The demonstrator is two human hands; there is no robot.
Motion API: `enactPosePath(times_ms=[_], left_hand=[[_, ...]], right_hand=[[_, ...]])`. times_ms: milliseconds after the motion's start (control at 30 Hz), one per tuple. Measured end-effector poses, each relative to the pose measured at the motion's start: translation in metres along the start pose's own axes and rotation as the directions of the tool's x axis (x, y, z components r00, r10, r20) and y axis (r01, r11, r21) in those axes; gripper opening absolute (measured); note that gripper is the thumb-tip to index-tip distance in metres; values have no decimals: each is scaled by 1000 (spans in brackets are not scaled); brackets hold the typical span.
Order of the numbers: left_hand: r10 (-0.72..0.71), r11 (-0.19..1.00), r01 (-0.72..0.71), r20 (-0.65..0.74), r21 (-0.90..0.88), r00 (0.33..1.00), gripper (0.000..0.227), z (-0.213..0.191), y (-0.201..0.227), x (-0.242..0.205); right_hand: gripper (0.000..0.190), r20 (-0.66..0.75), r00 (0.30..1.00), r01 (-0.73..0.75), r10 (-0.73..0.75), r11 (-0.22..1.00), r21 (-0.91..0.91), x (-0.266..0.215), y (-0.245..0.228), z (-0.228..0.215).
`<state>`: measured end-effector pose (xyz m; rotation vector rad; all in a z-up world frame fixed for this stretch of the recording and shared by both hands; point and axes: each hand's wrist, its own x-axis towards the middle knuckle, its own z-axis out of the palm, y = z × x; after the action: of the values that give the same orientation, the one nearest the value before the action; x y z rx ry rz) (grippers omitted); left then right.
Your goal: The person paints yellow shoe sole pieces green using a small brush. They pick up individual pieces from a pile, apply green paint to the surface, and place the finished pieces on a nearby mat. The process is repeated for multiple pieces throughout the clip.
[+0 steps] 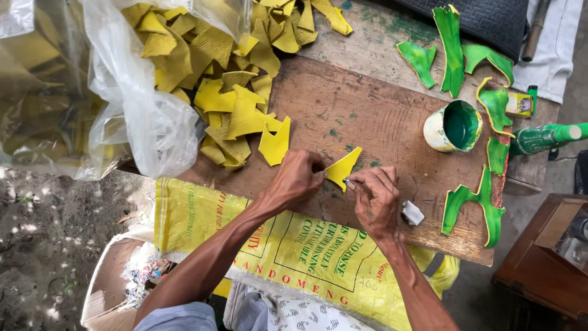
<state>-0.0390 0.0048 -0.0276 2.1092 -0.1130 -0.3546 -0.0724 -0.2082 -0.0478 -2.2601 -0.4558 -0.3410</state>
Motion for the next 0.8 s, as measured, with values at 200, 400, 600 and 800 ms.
enactPosePath(times_ms=[200,400,600,800], left_hand=[[-10,997,12,16,-72,1000,25,-7,-7,-9],[-68,992,67,-10,-107,998,22,-6,-5,-10],[34,993,-38,-33,-108,999,21,4,-24,-7],[155,986,-134,-265,94,952,25,24,-20,-6]], right_hand=[[6,48,996,76,-71,991,-106,21,16,27],[13,69,992,108,-105,993,-44,8,16,31],[10,16,999,-37,38,996,-77,28,50,41],[9,-9,914,-388,406,879,276,11,28,11]])
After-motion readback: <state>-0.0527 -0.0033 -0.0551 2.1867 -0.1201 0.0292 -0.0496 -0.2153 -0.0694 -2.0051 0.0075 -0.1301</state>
